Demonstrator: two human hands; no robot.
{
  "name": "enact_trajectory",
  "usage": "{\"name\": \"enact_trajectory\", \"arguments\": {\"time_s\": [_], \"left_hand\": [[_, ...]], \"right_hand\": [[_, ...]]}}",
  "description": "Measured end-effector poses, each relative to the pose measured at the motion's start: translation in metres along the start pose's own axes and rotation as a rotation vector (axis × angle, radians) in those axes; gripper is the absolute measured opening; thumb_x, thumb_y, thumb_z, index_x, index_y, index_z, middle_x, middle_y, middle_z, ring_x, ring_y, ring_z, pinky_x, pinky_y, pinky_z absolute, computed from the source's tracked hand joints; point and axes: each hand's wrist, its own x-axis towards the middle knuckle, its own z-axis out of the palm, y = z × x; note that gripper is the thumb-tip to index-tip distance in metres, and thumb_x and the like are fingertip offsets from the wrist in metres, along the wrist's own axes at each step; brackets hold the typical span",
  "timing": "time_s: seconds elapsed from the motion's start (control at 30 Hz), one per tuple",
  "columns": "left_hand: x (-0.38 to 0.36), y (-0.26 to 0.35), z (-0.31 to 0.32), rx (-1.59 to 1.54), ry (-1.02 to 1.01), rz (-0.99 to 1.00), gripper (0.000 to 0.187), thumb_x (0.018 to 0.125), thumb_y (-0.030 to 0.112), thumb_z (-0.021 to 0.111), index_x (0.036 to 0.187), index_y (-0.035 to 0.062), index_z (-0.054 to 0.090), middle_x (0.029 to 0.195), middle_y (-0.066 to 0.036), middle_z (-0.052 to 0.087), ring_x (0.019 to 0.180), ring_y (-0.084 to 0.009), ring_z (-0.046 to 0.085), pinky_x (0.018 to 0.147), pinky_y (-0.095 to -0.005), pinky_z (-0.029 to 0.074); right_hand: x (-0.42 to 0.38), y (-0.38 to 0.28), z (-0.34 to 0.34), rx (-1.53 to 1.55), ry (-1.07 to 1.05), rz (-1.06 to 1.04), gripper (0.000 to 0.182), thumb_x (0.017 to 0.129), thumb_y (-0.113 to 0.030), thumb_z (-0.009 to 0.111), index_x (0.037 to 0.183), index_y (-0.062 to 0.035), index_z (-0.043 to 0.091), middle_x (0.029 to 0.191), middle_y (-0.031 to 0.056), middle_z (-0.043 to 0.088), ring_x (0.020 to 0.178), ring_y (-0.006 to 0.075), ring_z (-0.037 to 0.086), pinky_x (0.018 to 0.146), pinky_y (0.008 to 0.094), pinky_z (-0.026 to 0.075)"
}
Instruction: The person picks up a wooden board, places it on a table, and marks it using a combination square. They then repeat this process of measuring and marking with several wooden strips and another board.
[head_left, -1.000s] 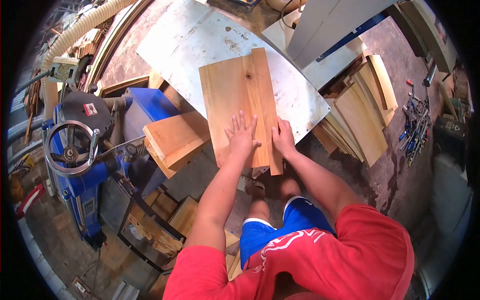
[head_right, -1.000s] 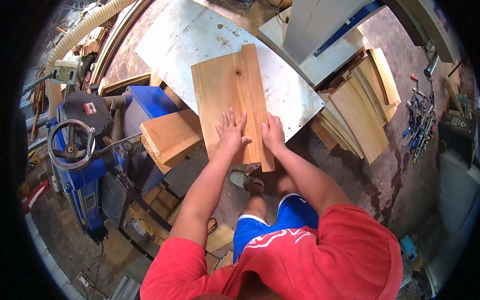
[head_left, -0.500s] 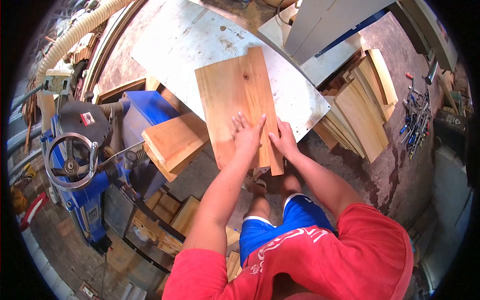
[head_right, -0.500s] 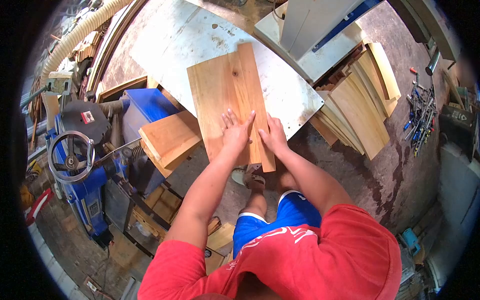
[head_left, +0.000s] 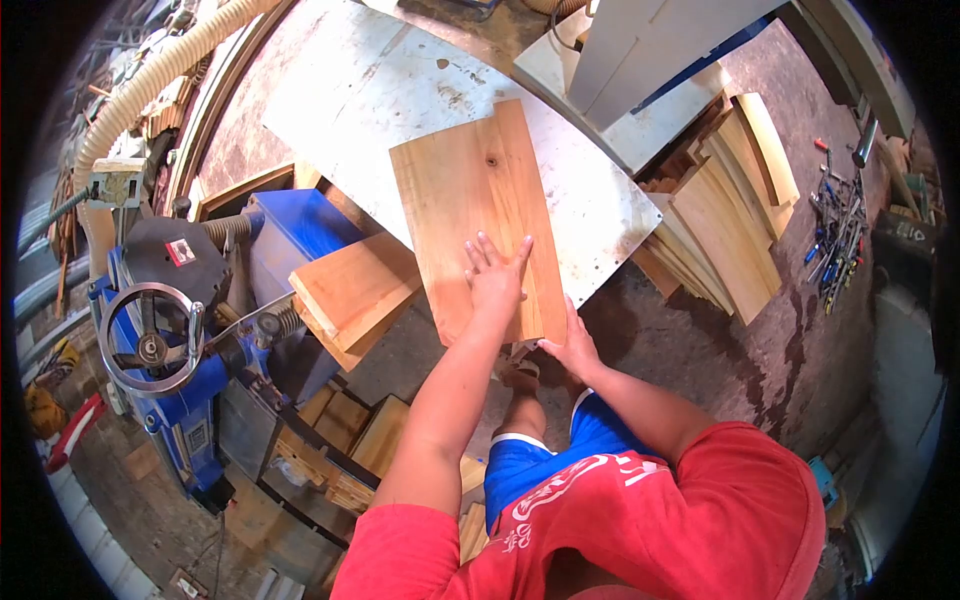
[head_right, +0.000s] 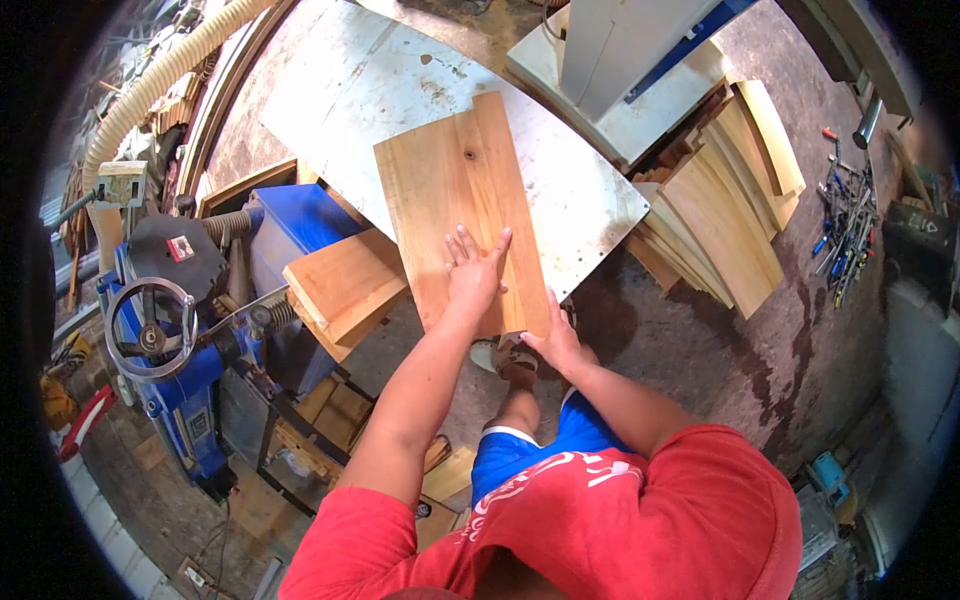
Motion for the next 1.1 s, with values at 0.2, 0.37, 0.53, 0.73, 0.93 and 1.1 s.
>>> {"name": "enact_trajectory", "arguments": {"time_s": [0.2,0.37,0.53,0.73,0.93,1.1], "left_hand": [[0.000,0.000,-0.002,0.015,0.001,0.005,0.100,0.072,0.035,0.079,0.148,0.0441,0.016,0.151,-0.034,0.010,0.138,-0.0540,0.016,0.096,-0.0570,0.044],[0.000,-0.001,-0.001,0.022,0.012,0.011,0.100,0.071,0.037,0.079,0.148,0.0440,0.015,0.151,-0.035,0.010,0.137,-0.0545,0.017,0.095,-0.0564,0.045],[0.000,0.000,-0.001,0.022,0.007,0.002,0.100,0.071,0.036,0.079,0.148,0.0444,0.015,0.150,-0.035,0.010,0.137,-0.0547,0.017,0.095,-0.0563,0.045],[0.004,-0.003,0.006,0.013,0.001,0.001,0.107,0.070,0.036,0.079,0.151,0.0361,0.009,0.150,-0.036,0.007,0.137,-0.0556,0.014,0.096,-0.0560,0.045],[0.001,-0.002,0.006,0.002,0.053,-0.014,0.108,0.067,0.036,0.082,0.151,0.0296,0.015,0.151,-0.033,0.013,0.138,-0.0518,0.019,0.096,-0.0547,0.046],[0.000,-0.003,0.009,-0.001,0.089,-0.006,0.109,0.066,0.036,0.083,0.151,0.0299,0.016,0.150,-0.033,0.015,0.137,-0.0521,0.020,0.096,-0.0548,0.046]], "right_hand": [[0.003,0.010,0.004,0.161,0.014,-0.136,0.107,0.071,-0.018,0.078,0.150,-0.0079,0.005,0.126,0.0298,0.049,0.115,0.0421,0.052,0.097,0.0438,0.044],[0.002,0.008,0.003,0.143,0.010,-0.105,0.108,0.071,-0.018,0.077,0.151,-0.0103,0.005,0.125,0.0293,0.051,0.113,0.0425,0.054,0.096,0.0442,0.045],[0.002,0.005,0.002,0.108,-0.017,-0.047,0.109,0.072,-0.021,0.078,0.151,-0.0139,0.003,0.124,0.0290,0.052,0.111,0.0436,0.055,0.095,0.0456,0.046],[0.001,0.004,-0.012,-0.041,-0.100,-0.054,0.110,0.074,-0.027,0.079,0.151,-0.0136,0.001,0.126,0.0288,0.052,0.113,0.0432,0.055,0.095,0.0459,0.046],[0.002,0.008,-0.006,0.022,-0.058,-0.121,0.110,0.074,-0.027,0.080,0.150,-0.0107,0.003,0.127,0.0298,0.051,0.115,0.0431,0.054,0.096,0.0457,0.045],[0.004,0.010,-0.006,0.076,-0.078,-0.087,0.110,0.074,-0.024,0.080,0.151,-0.0109,0.002,0.127,0.0297,0.052,0.116,0.0431,0.053,0.097,0.0447,0.044]]}}
